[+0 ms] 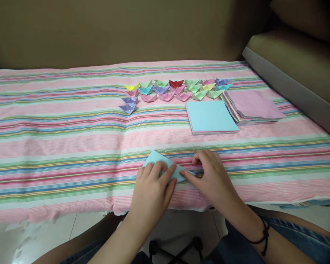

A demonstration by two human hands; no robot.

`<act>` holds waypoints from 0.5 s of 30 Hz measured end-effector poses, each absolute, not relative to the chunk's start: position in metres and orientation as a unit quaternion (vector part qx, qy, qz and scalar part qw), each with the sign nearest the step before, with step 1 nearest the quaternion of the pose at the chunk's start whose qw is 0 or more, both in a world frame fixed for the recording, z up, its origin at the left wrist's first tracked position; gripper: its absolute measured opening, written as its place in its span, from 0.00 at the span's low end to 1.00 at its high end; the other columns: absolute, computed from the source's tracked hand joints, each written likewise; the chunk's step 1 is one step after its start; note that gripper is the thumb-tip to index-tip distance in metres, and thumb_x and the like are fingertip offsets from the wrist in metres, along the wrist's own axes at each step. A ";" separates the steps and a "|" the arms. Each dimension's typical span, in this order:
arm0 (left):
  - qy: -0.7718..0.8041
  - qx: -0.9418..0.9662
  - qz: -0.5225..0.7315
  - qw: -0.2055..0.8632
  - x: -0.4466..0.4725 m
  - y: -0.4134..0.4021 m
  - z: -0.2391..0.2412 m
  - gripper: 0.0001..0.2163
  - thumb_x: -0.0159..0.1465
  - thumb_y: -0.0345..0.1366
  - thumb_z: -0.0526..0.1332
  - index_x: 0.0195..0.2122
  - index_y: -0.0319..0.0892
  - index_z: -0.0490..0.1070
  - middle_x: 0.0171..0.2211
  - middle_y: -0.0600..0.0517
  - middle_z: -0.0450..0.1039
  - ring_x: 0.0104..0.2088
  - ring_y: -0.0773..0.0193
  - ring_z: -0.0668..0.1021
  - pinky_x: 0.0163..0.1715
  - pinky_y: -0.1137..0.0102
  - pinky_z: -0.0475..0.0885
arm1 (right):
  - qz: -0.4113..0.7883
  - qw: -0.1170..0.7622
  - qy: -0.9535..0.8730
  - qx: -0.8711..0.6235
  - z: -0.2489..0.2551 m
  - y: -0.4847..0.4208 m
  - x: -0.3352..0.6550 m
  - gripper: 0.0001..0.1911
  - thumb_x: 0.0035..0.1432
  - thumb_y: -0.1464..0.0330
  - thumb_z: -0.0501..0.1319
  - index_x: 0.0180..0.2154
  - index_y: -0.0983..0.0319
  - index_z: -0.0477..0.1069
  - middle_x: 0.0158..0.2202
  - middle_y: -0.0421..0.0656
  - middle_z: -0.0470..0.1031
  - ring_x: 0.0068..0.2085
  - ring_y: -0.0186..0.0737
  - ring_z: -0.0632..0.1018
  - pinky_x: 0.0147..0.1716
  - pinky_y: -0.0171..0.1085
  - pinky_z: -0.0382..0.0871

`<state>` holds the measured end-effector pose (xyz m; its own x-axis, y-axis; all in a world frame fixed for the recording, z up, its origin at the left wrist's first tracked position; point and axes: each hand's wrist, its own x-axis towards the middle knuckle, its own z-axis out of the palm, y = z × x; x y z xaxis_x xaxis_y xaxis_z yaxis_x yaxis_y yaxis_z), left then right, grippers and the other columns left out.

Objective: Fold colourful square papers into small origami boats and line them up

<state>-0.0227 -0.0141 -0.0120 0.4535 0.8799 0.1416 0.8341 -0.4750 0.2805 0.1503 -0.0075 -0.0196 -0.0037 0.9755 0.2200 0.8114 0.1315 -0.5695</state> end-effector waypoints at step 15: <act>0.509 0.846 0.127 0.098 -0.024 -0.013 -0.011 0.16 0.65 0.38 0.52 0.53 0.48 0.67 0.38 0.48 0.68 0.37 0.57 0.69 0.33 0.63 0.60 | 0.160 0.279 -0.698 -0.640 -0.015 -0.012 0.147 0.17 0.42 0.67 0.66 0.30 0.59 0.59 0.32 0.43 0.64 0.37 0.46 0.65 0.36 0.42 0.62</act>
